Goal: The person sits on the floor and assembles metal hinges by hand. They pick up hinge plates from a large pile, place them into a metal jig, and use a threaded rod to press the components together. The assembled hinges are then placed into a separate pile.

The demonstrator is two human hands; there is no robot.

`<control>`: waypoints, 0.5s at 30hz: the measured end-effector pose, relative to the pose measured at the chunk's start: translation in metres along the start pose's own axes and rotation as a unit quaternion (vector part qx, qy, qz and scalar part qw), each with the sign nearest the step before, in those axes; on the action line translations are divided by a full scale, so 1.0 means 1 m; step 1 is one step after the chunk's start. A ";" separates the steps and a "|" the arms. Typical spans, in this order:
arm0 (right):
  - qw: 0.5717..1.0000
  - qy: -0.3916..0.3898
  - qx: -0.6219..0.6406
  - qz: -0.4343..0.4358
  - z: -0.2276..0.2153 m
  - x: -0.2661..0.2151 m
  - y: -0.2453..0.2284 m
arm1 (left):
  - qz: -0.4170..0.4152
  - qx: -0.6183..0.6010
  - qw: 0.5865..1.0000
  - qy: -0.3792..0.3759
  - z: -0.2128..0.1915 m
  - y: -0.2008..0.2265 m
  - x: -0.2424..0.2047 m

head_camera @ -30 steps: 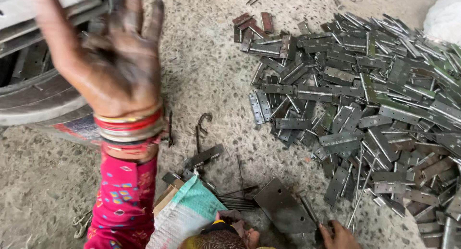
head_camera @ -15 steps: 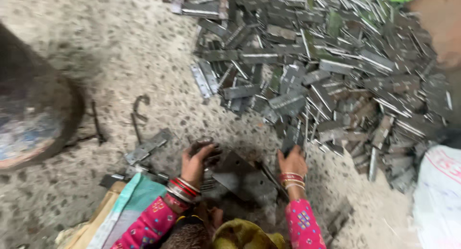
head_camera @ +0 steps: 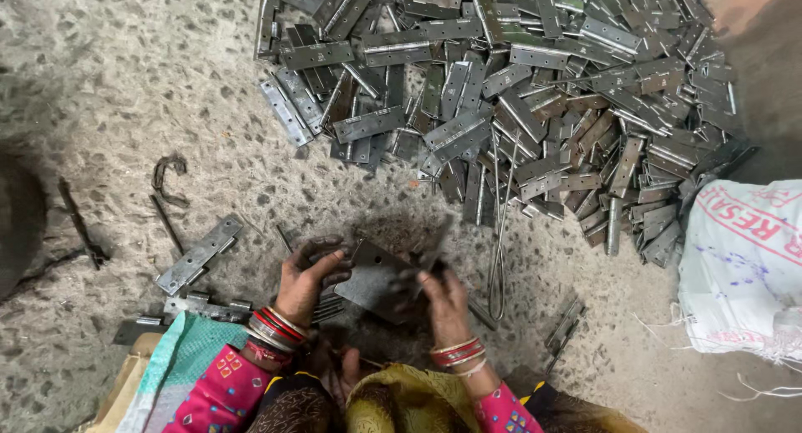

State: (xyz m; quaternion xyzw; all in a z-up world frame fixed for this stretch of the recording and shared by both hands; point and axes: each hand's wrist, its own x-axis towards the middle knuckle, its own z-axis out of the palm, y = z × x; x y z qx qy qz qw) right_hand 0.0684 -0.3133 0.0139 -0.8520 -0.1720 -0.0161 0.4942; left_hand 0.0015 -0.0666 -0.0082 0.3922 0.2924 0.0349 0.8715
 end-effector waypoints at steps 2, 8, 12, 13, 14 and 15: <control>0.911 -0.090 0.251 0.315 0.009 -0.005 -0.018 | -0.026 0.025 0.999 -0.030 0.004 0.004 -0.002; 0.928 -0.275 0.167 0.188 0.014 -0.010 -0.038 | -0.050 0.072 0.992 -0.087 0.010 -0.004 -0.009; 0.930 -0.258 0.121 0.232 0.023 -0.010 -0.038 | -0.047 0.082 0.994 -0.061 0.007 -0.004 -0.008; 0.921 -0.251 0.177 0.239 0.025 -0.010 -0.038 | -0.057 0.073 0.994 -0.049 0.006 -0.002 -0.008; 0.910 -0.241 0.232 0.243 0.025 -0.007 -0.037 | -0.066 0.048 0.995 -0.058 0.006 0.000 -0.008; 0.896 -0.231 0.287 0.247 0.025 -0.005 -0.037 | -0.074 0.022 0.995 -0.067 0.006 0.003 -0.009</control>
